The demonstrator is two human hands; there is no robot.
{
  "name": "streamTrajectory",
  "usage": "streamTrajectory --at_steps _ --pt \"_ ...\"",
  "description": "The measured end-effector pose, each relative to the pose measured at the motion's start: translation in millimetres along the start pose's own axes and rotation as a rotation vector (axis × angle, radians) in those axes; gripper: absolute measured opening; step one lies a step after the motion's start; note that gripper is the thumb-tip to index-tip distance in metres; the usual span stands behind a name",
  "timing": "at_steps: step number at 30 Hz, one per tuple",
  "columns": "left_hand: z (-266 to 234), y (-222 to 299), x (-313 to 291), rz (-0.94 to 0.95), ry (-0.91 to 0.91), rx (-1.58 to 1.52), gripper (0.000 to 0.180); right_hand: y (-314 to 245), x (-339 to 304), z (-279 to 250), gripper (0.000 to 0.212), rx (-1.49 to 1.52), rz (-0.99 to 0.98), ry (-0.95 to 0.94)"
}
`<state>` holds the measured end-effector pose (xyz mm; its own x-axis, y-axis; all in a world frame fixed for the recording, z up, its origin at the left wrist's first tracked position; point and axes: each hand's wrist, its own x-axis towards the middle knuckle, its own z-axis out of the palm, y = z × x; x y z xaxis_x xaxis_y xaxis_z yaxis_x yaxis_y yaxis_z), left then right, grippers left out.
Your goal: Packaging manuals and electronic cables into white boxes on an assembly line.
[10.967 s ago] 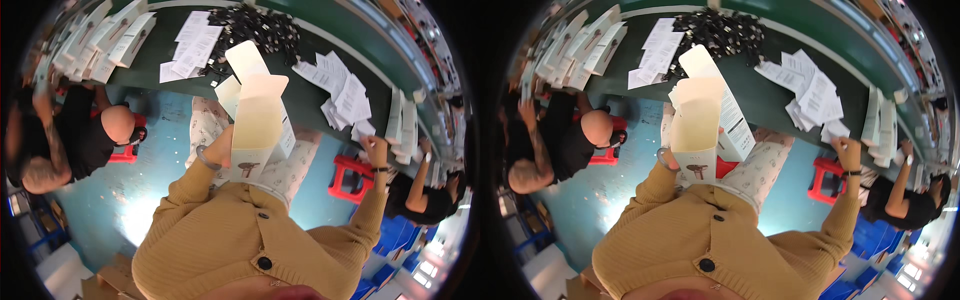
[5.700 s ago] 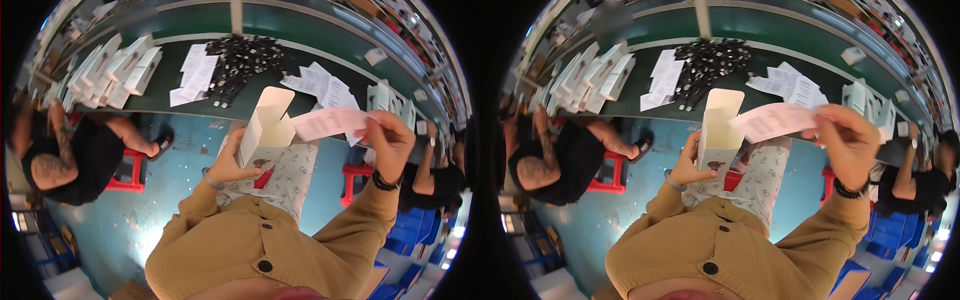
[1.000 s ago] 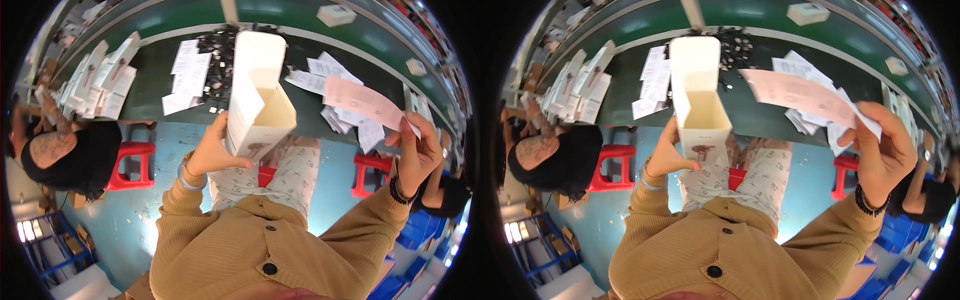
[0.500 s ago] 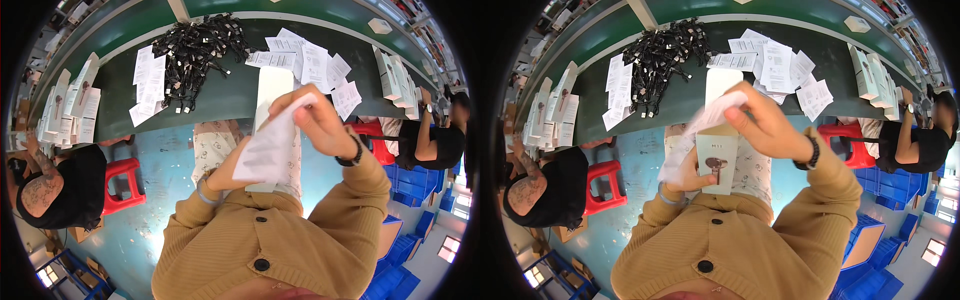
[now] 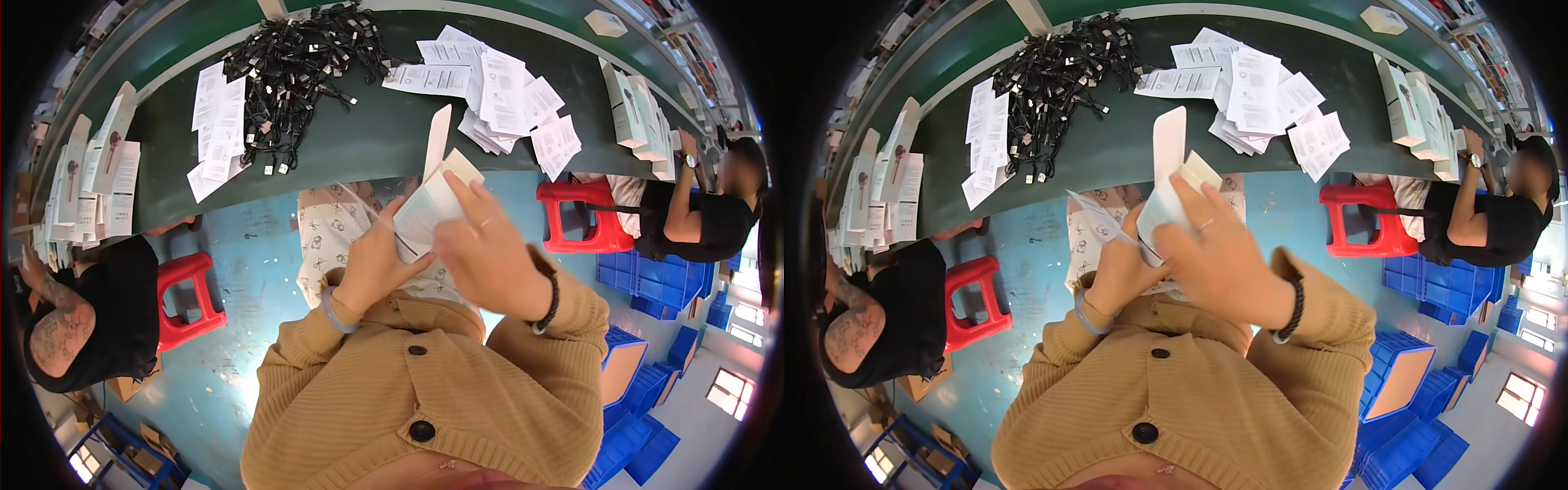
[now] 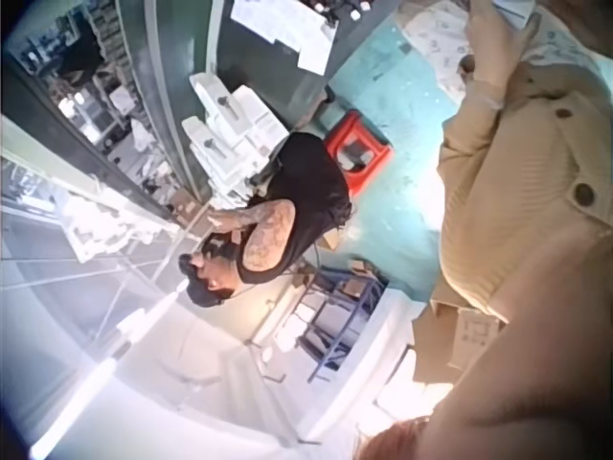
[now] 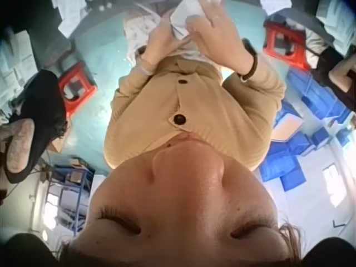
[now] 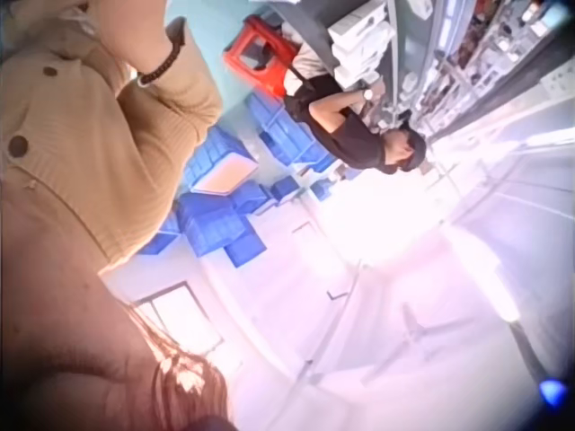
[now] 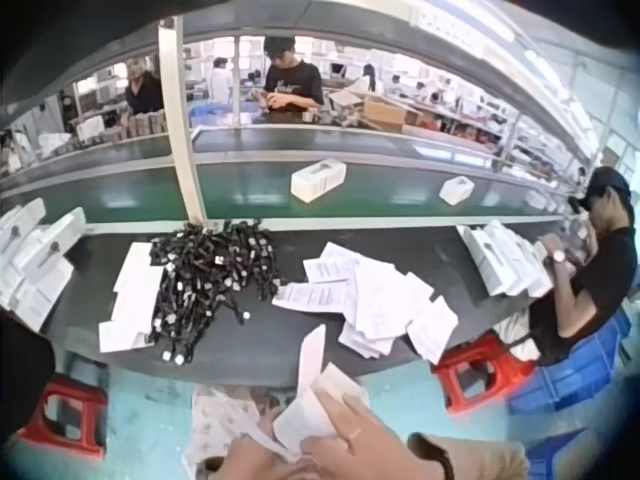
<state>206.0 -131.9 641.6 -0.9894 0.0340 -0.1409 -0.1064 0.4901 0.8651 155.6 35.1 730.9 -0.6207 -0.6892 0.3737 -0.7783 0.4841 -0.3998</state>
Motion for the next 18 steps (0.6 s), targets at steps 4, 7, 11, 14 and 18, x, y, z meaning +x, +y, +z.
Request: streamTrajectory --at_steps 4,7,11,14,18 --pt "-4.5 -21.7 -0.7 0.246 -0.046 0.015 0.103 13.0 2.2 -26.5 0.017 0.458 0.092 0.099" --pt "-6.7 -38.1 -6.7 0.131 -0.194 -0.354 0.135 23.1 5.1 -68.1 0.012 0.782 0.364 0.279" --pt "-11.3 -33.9 -0.2 0.171 -0.237 -0.41 0.135 35.7 25.1 -104.9 0.021 0.46 0.309 -0.007" --pt "-13.6 -35.5 -0.7 0.161 -0.249 -0.385 0.136 42.9 47.1 -115.7 0.026 0.258 0.145 -0.263" --pt "-15.0 -37.6 -0.7 0.153 -0.24 -0.43 0.138 43.3 70.5 -119.4 0.016 0.019 -0.008 -0.335"
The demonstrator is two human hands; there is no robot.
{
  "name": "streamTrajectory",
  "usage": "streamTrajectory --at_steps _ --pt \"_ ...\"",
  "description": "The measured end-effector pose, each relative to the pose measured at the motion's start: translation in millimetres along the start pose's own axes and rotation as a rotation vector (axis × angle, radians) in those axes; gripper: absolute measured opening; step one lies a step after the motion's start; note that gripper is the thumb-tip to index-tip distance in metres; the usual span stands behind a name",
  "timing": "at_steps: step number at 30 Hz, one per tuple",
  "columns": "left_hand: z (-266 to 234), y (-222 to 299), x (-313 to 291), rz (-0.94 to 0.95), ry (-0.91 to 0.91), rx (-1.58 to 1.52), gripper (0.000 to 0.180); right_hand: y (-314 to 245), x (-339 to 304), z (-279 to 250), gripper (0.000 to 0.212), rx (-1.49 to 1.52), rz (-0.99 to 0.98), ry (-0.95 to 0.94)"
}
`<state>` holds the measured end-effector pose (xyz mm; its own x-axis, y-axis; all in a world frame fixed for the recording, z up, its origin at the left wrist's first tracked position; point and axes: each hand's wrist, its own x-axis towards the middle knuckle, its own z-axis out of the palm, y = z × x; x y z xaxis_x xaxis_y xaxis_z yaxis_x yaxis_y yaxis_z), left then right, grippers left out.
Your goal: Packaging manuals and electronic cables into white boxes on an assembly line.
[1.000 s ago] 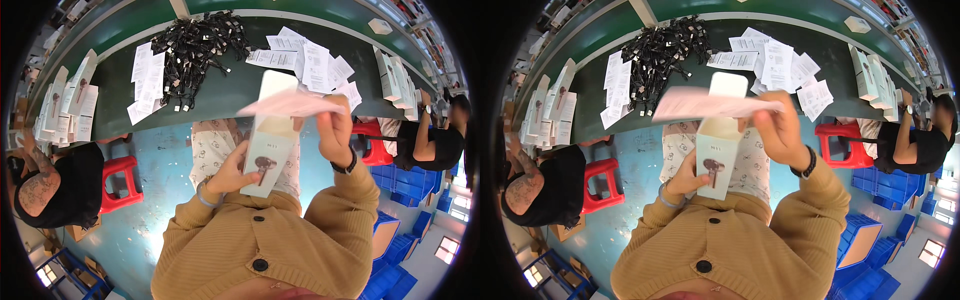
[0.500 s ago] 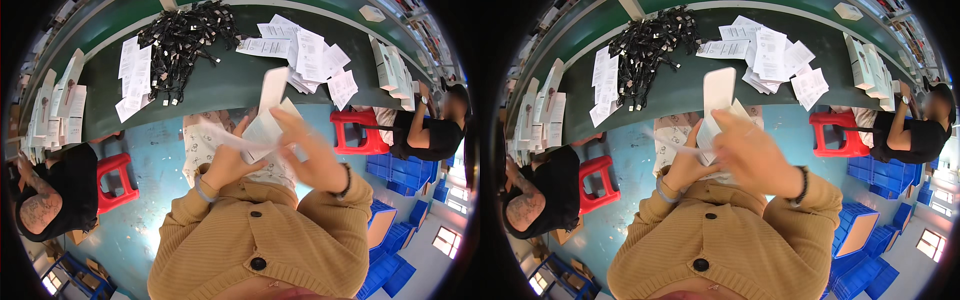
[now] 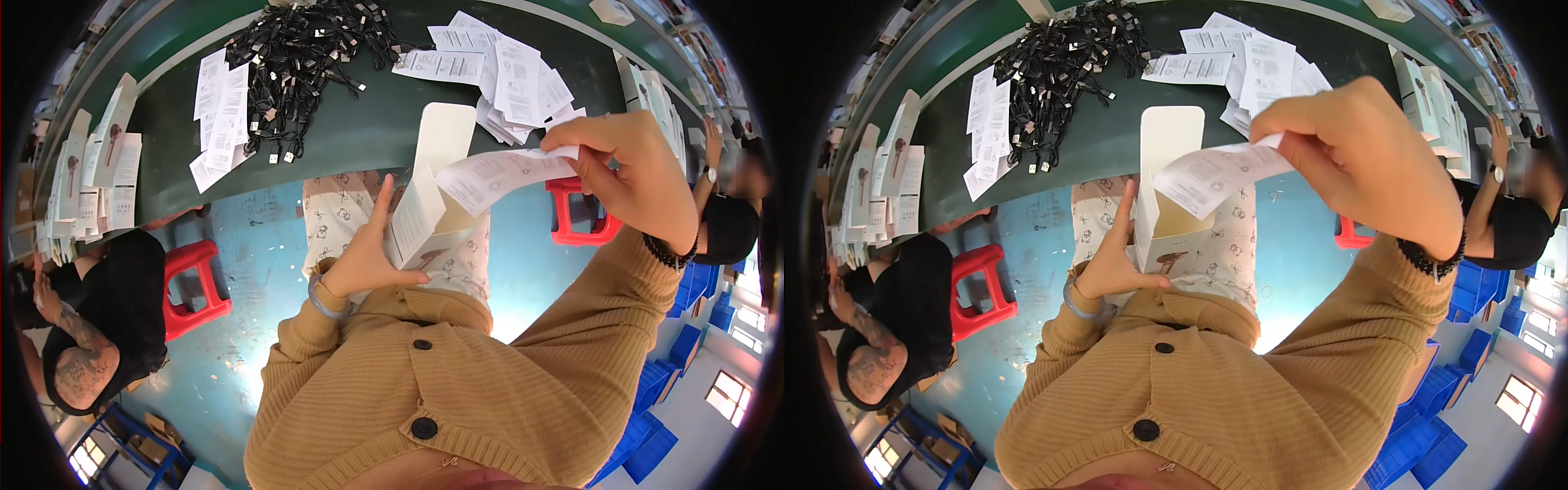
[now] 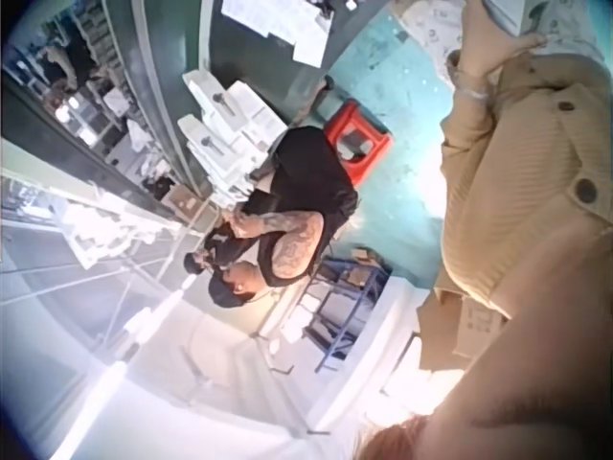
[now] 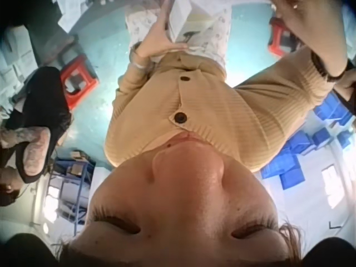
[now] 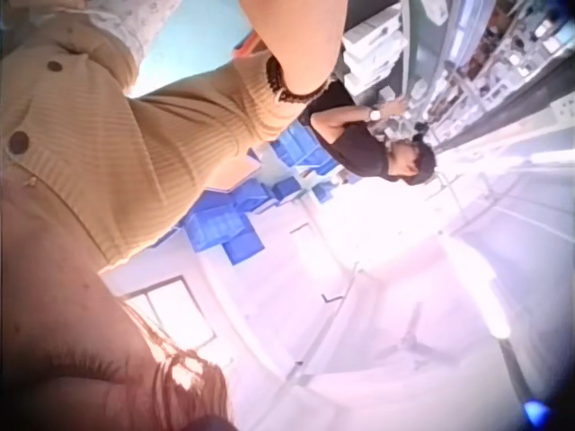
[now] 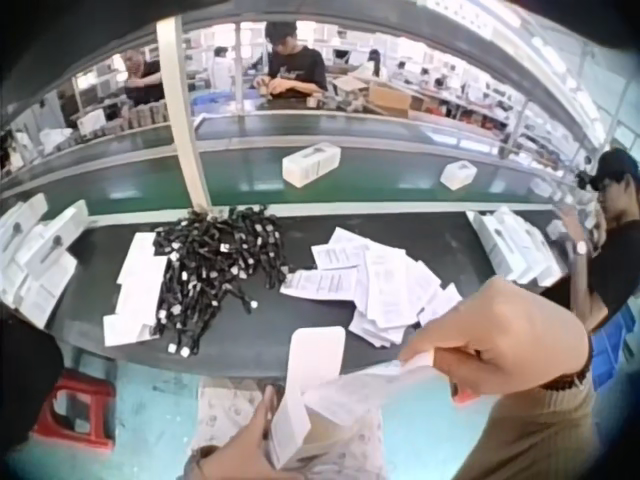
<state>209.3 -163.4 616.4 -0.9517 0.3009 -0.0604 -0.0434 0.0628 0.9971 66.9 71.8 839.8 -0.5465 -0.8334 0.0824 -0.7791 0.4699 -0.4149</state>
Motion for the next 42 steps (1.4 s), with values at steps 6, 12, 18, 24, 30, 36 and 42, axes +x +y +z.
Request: streamTrajectory --at_steps 6,12,18,24,30,36,42 --pt "-1.9 -3.5 2.7 -0.038 -0.019 0.02 0.137 4.1 18.7 16.8 0.008 0.009 -0.055 -0.028" --pt "-5.5 -8.3 6.4 -0.033 -0.059 0.039 0.14 -2.1 36.3 41.0 0.009 -0.031 -0.105 -0.092" --pt "-10.8 -11.2 1.8 -0.01 -0.021 -0.079 0.137 0.7 64.4 42.5 0.01 0.043 -0.099 -0.265" --pt "-19.8 -17.4 -5.4 -0.003 0.001 -0.084 0.137 11.9 82.0 82.1 0.027 0.082 -0.17 -0.342" --pt "-29.8 -24.5 -17.4 -0.003 0.064 -0.28 0.136 75.1 155.8 120.3 0.04 -0.333 0.156 0.213" --pt "-37.3 -15.2 -25.7 -0.229 0.037 -0.355 0.112 104.9 177.6 146.2 0.022 -0.388 0.301 0.072" --pt "-25.5 -26.2 -18.8 -0.069 0.147 -0.253 0.105 91.5 153.0 99.3 0.02 -0.173 0.188 0.328"
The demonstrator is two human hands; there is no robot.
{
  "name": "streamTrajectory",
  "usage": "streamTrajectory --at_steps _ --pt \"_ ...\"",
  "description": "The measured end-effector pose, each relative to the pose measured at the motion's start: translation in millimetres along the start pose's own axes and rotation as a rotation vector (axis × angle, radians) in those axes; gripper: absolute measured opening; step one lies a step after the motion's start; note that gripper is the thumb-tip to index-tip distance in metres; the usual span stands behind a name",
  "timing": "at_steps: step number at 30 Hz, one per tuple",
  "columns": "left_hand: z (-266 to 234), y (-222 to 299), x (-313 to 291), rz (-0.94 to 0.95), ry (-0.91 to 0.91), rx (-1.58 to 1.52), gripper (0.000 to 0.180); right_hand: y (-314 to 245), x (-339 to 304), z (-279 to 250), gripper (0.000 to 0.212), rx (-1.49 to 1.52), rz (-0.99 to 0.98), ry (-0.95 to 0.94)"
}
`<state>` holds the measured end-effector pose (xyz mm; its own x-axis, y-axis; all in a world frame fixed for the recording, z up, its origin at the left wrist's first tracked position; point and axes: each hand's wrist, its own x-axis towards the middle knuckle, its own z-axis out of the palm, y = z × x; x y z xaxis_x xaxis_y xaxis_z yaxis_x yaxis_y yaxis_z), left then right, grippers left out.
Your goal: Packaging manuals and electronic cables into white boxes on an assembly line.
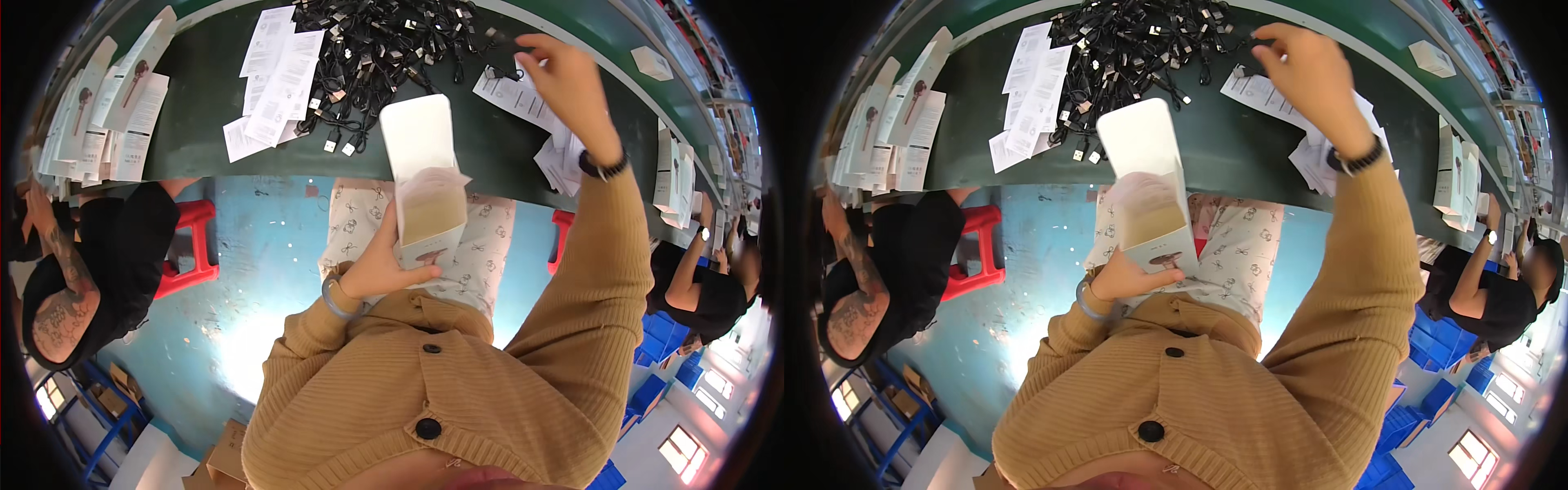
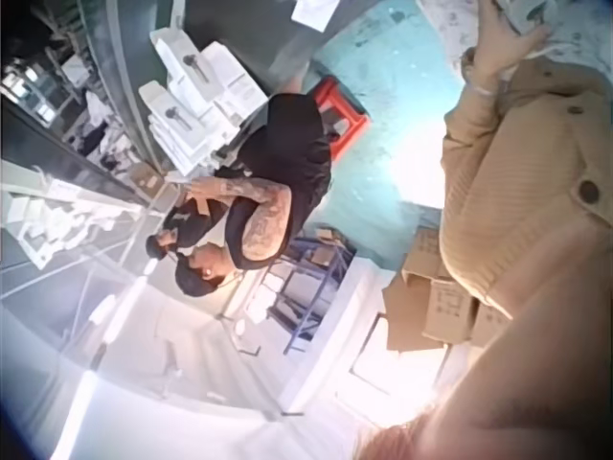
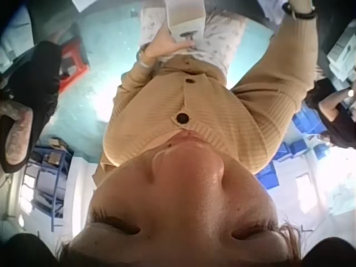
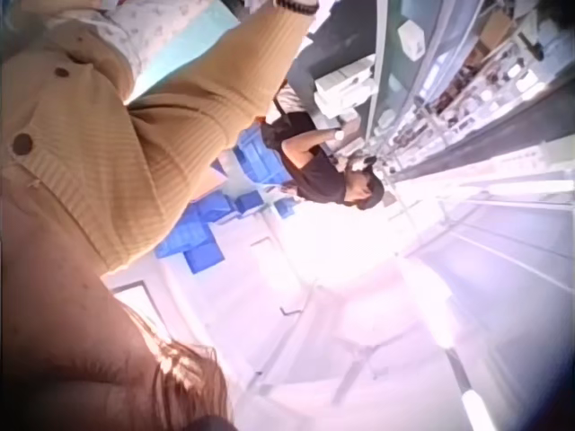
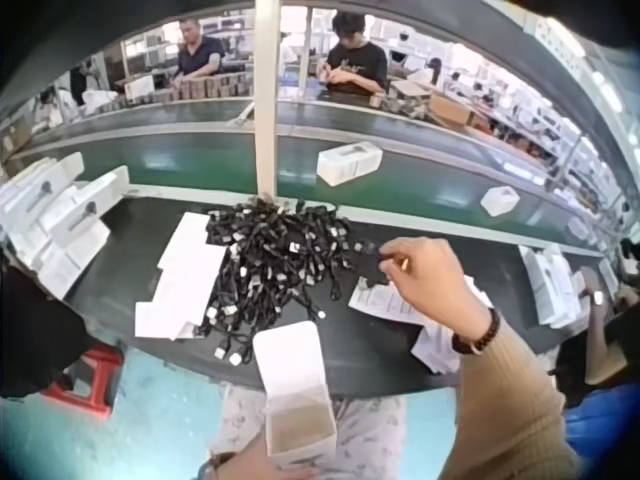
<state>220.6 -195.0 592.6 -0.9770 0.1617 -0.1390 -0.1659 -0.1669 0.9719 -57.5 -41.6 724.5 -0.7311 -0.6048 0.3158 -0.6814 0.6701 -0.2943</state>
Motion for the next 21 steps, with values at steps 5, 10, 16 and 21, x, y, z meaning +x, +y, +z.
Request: streamTrajectory --at_steps 5,10,16,21 --pt "8.1 12.5 8.4 0.073 0.002 0.035 0.109 -65.2 -51.5 -102.2 0.014 0.144 -0.426 -0.073" --pt "18.8 16.1 7.3 0.08 0.0 0.057 0.113 -103.4 -87.6 -85.4 0.031 0.034 -0.599 -0.283" --pt "35.4 21.0 7.6 0.075 -0.057 0.227 0.11 -84.0 -112.2 -93.4 0.045 0.249 -0.437 -0.12" --pt "54.9 35.6 20.1 0.106 -0.146 0.406 0.101 -50.4 -145.7 -84.1 0.031 0.156 -0.236 -0.219"
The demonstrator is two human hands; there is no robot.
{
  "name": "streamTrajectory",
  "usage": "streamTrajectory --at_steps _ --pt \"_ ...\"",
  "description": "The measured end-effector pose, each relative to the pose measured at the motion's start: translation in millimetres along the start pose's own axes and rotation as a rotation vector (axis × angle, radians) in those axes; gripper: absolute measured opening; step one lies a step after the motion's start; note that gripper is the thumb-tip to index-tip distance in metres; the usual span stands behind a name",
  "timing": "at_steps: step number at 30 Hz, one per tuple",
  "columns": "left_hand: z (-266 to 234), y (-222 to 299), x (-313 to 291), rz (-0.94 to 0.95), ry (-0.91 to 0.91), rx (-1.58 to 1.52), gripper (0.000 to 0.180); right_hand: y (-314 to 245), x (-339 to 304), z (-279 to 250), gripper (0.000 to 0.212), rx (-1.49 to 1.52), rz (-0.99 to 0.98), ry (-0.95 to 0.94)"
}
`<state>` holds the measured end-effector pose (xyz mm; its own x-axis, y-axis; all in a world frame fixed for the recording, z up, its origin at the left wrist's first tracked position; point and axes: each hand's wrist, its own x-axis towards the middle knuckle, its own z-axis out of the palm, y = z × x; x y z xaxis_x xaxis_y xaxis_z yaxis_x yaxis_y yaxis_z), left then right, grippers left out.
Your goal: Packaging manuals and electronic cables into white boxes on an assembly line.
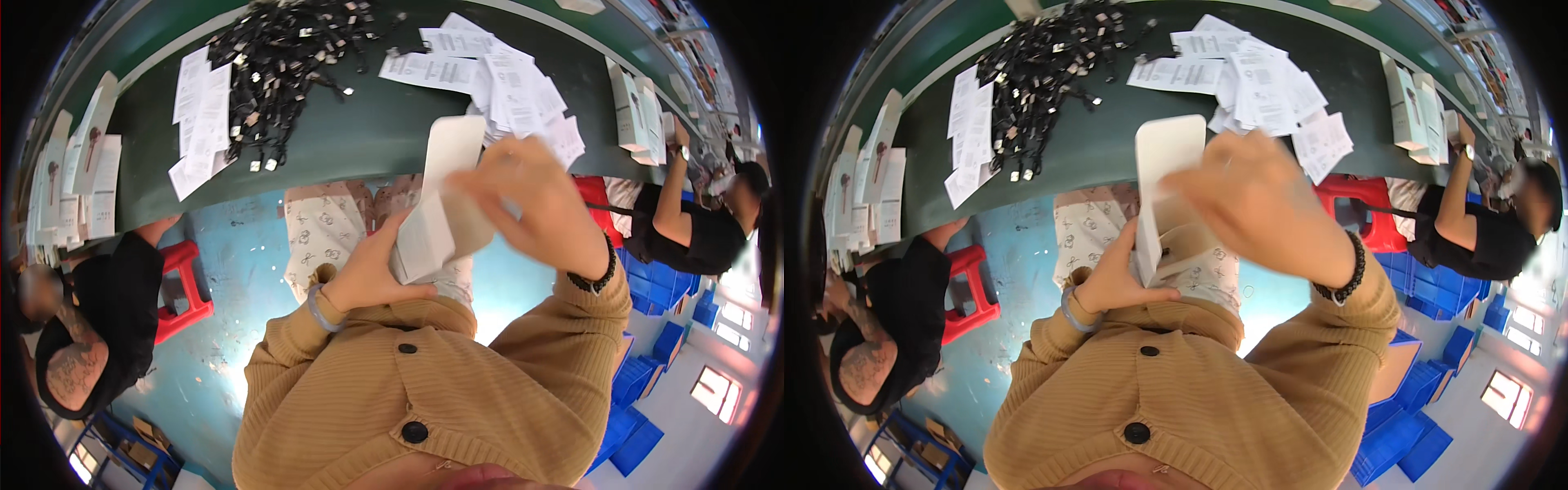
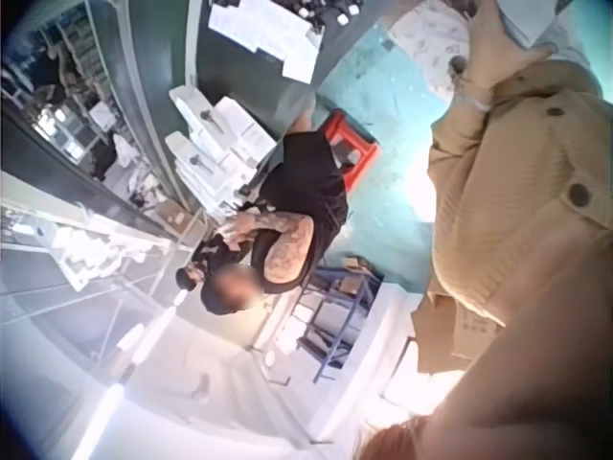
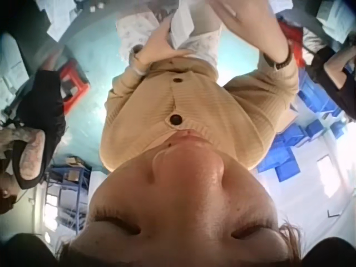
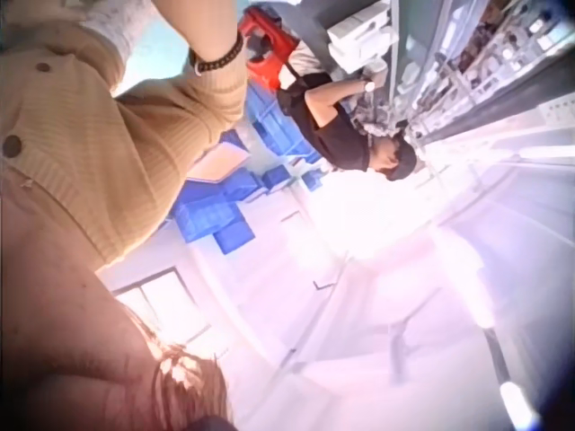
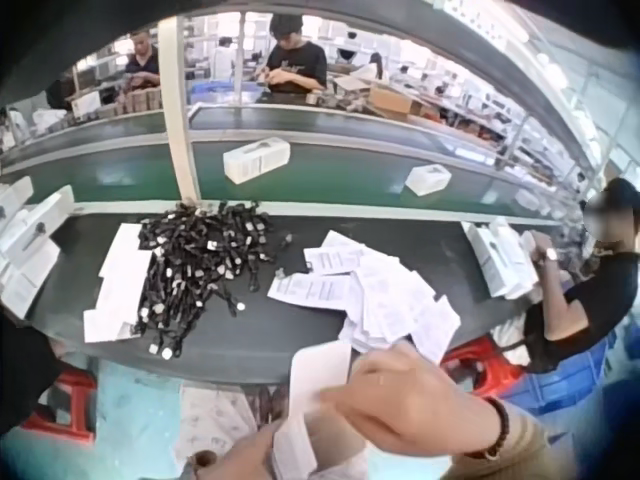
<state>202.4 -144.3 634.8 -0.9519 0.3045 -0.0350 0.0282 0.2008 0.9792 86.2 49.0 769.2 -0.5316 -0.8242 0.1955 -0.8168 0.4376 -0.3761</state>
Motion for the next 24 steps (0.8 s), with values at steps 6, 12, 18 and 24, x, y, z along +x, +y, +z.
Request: streamTrajectory --at_steps 6,12,18,24 --pt "5.8 8.5 14.7 0.08 0.011 0.091 0.098 1.0 -31.1 -11.0 0.036 0.099 0.25 0.336" --pt "34.1 17.4 30.5 -0.056 -0.066 -0.28 0.108 -9.2 -80.3 21.4 0.111 0.575 0.194 0.103" --pt "42.8 40.4 56.9 0.334 -0.032 -0.107 0.133 30.4 -96.1 4.1 0.103 0.251 0.408 0.537" --pt "-72.0 30.6 29.6 0.23 0.575 0.348 0.068 198.5 -144.0 -100.2 0.073 0.22 0.926 0.477"
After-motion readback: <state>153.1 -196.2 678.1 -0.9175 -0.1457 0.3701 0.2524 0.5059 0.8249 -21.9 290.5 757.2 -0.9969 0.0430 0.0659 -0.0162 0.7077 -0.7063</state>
